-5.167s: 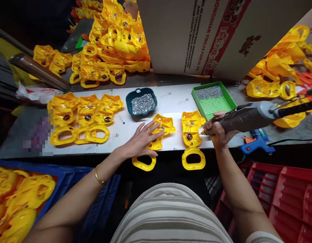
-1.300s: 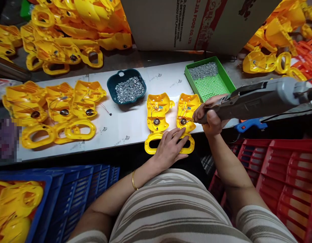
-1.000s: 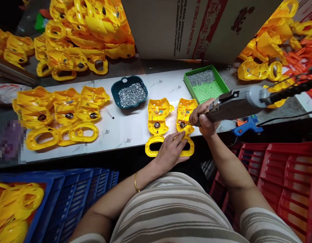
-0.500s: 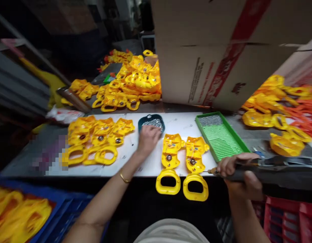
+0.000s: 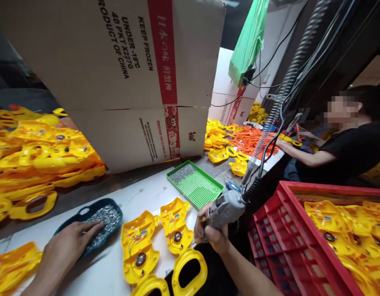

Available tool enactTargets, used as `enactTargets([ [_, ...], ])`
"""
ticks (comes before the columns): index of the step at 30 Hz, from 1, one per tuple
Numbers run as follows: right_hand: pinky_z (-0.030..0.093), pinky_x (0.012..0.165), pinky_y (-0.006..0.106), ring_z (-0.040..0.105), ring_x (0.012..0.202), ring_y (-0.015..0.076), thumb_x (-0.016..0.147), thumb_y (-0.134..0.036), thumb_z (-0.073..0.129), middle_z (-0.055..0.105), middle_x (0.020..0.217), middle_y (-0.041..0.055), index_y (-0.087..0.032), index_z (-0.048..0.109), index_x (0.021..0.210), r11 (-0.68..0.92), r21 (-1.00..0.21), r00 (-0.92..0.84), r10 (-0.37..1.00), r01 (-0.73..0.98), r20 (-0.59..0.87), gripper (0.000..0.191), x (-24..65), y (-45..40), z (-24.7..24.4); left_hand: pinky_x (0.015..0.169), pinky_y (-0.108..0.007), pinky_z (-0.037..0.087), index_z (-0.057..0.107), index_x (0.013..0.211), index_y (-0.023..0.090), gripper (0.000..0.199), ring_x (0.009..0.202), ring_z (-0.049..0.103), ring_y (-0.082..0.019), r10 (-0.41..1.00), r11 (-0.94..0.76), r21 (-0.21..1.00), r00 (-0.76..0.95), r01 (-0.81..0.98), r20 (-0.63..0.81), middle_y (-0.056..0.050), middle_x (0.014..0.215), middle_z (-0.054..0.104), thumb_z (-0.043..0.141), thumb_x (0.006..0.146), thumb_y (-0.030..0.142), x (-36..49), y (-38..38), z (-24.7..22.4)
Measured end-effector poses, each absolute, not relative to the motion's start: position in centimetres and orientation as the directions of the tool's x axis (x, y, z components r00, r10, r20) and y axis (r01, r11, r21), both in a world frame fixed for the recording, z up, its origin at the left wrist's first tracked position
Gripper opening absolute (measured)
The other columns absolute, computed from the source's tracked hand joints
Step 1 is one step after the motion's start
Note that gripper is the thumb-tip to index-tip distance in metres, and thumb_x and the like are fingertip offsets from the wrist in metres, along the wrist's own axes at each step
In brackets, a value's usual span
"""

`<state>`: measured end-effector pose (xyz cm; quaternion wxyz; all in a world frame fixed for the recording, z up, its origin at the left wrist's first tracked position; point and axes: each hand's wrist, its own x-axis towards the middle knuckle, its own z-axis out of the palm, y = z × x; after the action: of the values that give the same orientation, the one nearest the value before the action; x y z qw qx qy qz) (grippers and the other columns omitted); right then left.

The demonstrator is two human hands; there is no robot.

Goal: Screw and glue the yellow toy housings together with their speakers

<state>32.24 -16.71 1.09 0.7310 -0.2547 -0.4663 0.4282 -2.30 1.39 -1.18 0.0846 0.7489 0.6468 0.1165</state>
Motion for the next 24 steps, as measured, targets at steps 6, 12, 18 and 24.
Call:
enactTargets([
  [6,0.035,0.040,0.022,0.042,0.040,0.0095,0.081,-0.044,0.062,0.046,0.054,-0.0068,-0.022,0.051,0.102,0.548,-0.752,0.199,0.835,-0.366,0.512,0.032,32.7,-16.8,1.4,0.063,-0.027,0.039,0.069,0.063,0.054,0.021,0.068,0.062,-0.022,0.989,-0.093,0.441,0.031,0.892,0.146,0.019,0.064,0.069,0.052,0.072,0.062,-2.2,0.5,0.2],
  [12,0.038,0.040,0.024,0.046,0.041,0.0118,0.083,-0.041,0.060,0.049,0.054,-0.0054,-0.024,0.054,0.102,0.547,-0.782,0.235,0.836,-0.300,0.495,0.027,33.1,-17.5,1.9,0.060,-0.026,0.039,0.075,0.083,0.043,0.016,0.058,0.059,-0.018,0.968,-0.135,0.499,0.005,0.856,0.252,0.012,0.059,0.068,0.060,0.079,0.046,-1.8,-0.7,1.4],
  [18,0.044,0.044,0.024,0.051,0.046,0.0122,0.082,-0.032,0.061,0.052,0.056,-0.0045,-0.024,0.059,0.101,0.552,-0.780,0.233,0.833,-0.294,0.501,0.021,33.2,-18.1,3.8,0.081,-0.034,0.053,0.076,0.090,0.021,0.016,0.087,0.069,-0.022,0.943,-0.200,0.607,-0.017,0.769,0.333,-0.004,0.094,0.076,0.068,0.080,0.031,0.8,-4.8,1.5],
  [24,0.043,0.039,0.026,0.047,0.039,0.0119,0.080,-0.034,0.057,0.050,0.054,-0.0039,-0.020,0.064,0.096,0.602,-0.689,0.213,0.794,-0.404,0.569,0.022,31.2,-17.3,6.5,0.069,-0.023,0.059,0.076,0.081,0.017,0.015,0.069,0.071,-0.014,0.917,-0.395,0.861,0.196,0.320,0.348,-0.004,0.079,0.076,0.073,0.083,0.031,9.0,-15.9,-0.3],
])
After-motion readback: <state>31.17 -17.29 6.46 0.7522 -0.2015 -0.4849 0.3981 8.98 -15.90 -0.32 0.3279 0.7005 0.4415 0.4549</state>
